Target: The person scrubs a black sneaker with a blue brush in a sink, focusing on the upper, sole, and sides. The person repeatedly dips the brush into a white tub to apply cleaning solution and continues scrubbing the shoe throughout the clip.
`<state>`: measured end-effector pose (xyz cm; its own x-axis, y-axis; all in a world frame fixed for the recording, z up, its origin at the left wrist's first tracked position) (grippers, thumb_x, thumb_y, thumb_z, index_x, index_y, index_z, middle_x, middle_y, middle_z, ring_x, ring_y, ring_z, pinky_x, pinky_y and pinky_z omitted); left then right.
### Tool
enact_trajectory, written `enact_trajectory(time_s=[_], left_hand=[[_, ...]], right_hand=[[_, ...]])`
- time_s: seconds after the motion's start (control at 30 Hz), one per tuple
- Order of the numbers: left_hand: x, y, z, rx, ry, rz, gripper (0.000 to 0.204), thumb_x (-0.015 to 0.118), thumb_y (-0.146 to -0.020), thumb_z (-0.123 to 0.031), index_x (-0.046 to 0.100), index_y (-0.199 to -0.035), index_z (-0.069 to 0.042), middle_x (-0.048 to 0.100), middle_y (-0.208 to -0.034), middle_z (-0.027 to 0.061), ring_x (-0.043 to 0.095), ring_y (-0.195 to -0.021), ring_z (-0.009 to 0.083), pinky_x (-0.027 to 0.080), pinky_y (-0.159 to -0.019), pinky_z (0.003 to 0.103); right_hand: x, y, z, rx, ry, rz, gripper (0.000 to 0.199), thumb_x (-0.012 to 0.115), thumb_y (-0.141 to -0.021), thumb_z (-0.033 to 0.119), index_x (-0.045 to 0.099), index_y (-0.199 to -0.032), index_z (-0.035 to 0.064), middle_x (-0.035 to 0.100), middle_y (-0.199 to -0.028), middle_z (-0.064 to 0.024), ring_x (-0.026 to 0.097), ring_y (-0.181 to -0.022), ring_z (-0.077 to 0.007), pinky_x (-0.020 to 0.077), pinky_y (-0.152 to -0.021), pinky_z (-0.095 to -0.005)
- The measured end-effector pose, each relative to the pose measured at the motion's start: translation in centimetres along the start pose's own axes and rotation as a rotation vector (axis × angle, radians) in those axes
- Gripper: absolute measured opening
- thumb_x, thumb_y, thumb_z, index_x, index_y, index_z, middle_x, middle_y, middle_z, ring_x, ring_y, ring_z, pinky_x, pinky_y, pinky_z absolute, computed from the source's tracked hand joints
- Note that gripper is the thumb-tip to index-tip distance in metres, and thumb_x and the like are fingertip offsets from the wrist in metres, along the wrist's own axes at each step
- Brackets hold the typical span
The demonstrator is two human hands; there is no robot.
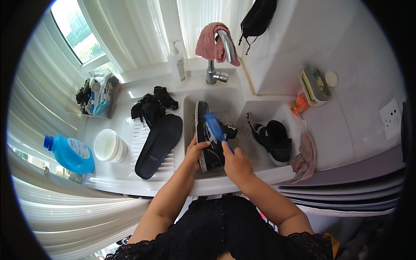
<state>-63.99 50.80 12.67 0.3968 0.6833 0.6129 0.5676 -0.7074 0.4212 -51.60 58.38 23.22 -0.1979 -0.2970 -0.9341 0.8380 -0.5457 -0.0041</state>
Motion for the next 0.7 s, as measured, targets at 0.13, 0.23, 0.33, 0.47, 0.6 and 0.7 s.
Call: enact_trajectory(time_s=[0.13, 0.23, 0.33, 0.47, 0.6, 0.7], left_hand=[[0.3, 0.3, 1.4, -0.042, -0.020, 0.012, 0.066, 0.063, -0.074, 0.001, 0.043, -0.136, -0.010, 0.060, -0.112, 0.0086, 0.061, -0.098, 0.0211, 0.052, -0.084, 0.033], [1.4, 0.1, 1.4, -0.039, -0.053, 0.031, 0.062, 0.063, -0.074, 0.001, 0.046, -0.132, -0.008, 0.061, -0.111, 0.0102, 0.062, -0.097, 0.0227, 0.053, -0.083, 0.034], [0.3, 0.3, 0.0, 0.001, 0.045, 0.045, 0.056, 0.063, -0.074, 0.000, 0.048, -0.128, -0.006, 0.062, -0.107, 0.0105, 0.064, -0.093, 0.0238, 0.054, -0.082, 0.036], [0.0, 0.7, 0.0, -0.037, 0.016, -0.015, 0.057, 0.064, -0.074, -0.001, 0.048, -0.129, -0.007, 0.062, -0.109, 0.0100, 0.064, -0.093, 0.0222, 0.054, -0.082, 0.035], [2.0, 0.8, 1.2, -0.054, -0.064, 0.105, 0.057, 0.063, -0.075, -0.001, 0.048, -0.129, -0.009, 0.061, -0.110, 0.0089, 0.063, -0.093, 0.0210, 0.053, -0.083, 0.034], [1.2, 0.7, 0.1, 0.014, -0.041, 0.042, 0.059, 0.062, -0.075, 0.000, 0.047, -0.132, -0.009, 0.061, -0.110, 0.0091, 0.063, -0.093, 0.0215, 0.053, -0.083, 0.035]], right_hand=[[-0.7, -3.2, -0.4, 0.076, -0.018, 0.018, 0.039, 0.043, -0.090, 0.015, 0.051, -0.129, 0.0150, 0.058, -0.092, -0.0202, 0.063, -0.079, -0.0397, 0.0505, -0.070, -0.0506], [0.2, -9.6, -2.9, 0.122, -0.083, -0.085, 0.039, 0.043, -0.090, 0.015, 0.051, -0.128, 0.0140, 0.058, -0.091, -0.0201, 0.063, -0.076, -0.0397, 0.0505, -0.069, -0.0506], [-0.8, -5.1, -0.8, 0.014, -0.084, -0.043, 0.037, 0.044, -0.091, 0.016, 0.052, -0.127, 0.0122, 0.059, -0.090, -0.0202, 0.063, -0.074, -0.0401, 0.0508, -0.070, -0.0492], [-1.5, 1.0, 0.3, -0.031, 0.007, -0.021, 0.034, 0.045, -0.093, 0.023, 0.055, -0.125, 0.0155, 0.058, -0.079, -0.0186, 0.061, -0.068, -0.0397, 0.0502, -0.065, -0.0498], [-1.9, -7.9, -1.1, 0.024, -0.021, -0.209, 0.036, 0.044, -0.092, 0.020, 0.054, -0.127, 0.0177, 0.055, -0.081, -0.0175, 0.061, -0.066, -0.0385, 0.0503, -0.063, -0.0510], [-1.9, -6.1, 0.9, -0.063, 0.001, -0.212, 0.039, 0.045, -0.091, 0.018, 0.053, -0.128, 0.0187, 0.055, -0.082, -0.0171, 0.062, -0.065, -0.0379, 0.0507, -0.061, -0.0508]])
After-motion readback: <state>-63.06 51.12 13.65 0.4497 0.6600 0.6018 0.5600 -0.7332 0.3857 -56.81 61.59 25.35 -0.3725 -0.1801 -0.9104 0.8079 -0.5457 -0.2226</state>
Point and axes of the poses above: each hand's wrist, its own y-axis away from the middle knuckle, its own x-axis out of the palm, z = x × y, the point moved 8 cm from there along -y, towards the middle knuckle
